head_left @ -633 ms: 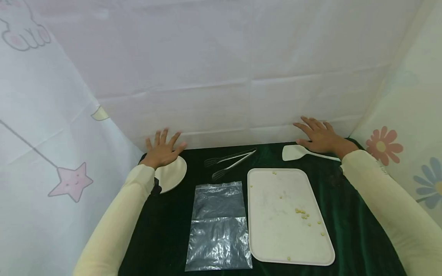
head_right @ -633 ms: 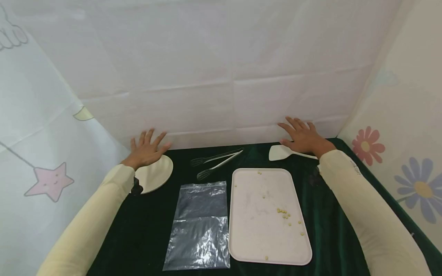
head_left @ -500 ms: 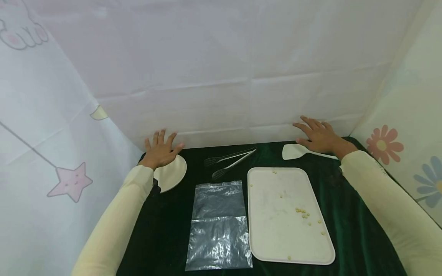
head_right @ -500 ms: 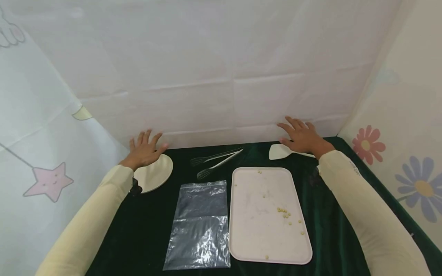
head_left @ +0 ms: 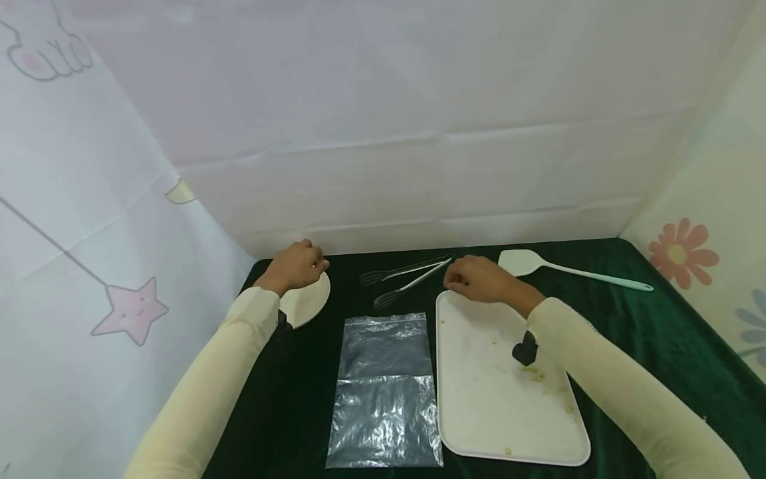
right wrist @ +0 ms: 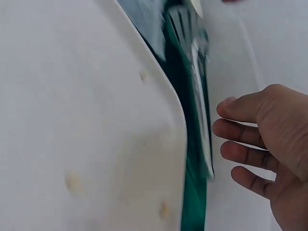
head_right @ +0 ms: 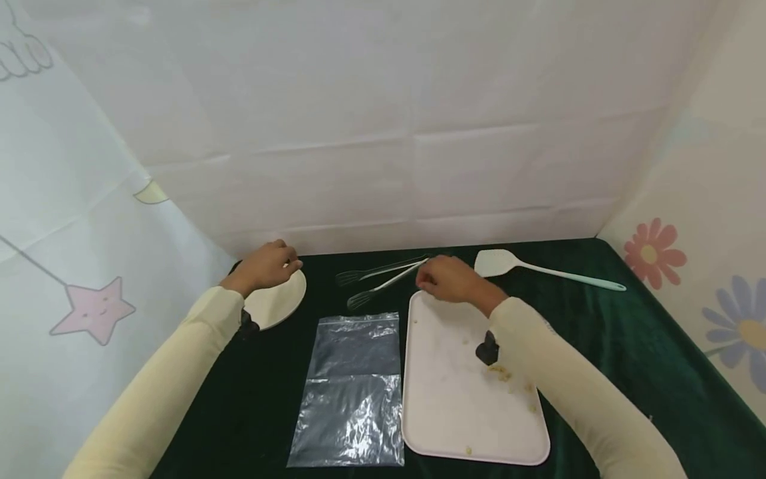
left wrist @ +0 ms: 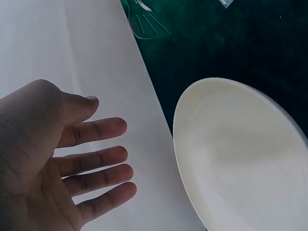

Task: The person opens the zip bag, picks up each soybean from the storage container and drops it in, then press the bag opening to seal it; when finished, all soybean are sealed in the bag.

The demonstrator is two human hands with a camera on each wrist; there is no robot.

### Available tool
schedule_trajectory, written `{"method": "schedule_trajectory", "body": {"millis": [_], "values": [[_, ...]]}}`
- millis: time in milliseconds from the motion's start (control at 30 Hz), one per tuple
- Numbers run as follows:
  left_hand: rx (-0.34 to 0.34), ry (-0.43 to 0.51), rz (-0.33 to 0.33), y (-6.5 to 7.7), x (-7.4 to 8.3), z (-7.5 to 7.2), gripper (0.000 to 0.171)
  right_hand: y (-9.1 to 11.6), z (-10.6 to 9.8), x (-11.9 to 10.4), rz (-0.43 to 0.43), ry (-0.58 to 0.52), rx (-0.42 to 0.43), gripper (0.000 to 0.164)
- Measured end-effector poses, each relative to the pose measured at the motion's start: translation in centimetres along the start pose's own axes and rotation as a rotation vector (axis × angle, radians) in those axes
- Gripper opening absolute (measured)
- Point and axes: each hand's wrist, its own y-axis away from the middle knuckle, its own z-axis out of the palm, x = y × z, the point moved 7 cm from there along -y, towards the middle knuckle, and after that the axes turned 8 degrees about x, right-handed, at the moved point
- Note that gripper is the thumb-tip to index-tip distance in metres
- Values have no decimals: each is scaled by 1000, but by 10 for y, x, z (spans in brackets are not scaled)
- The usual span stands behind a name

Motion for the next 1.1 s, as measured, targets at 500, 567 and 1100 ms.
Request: {"method": "schedule_trajectory", "body": {"millis": [500, 567, 1100], "values": [[15, 121, 182, 8, 73, 18, 21, -10, 81, -70, -67, 142, 5, 7], [21, 116, 227, 8, 90, 23, 19, -9, 80, -72, -82, 166, 44, 8], [-220, 400, 360, 8, 141, 70, 10, 2, 59, -106, -288, 243, 268, 8]]}}
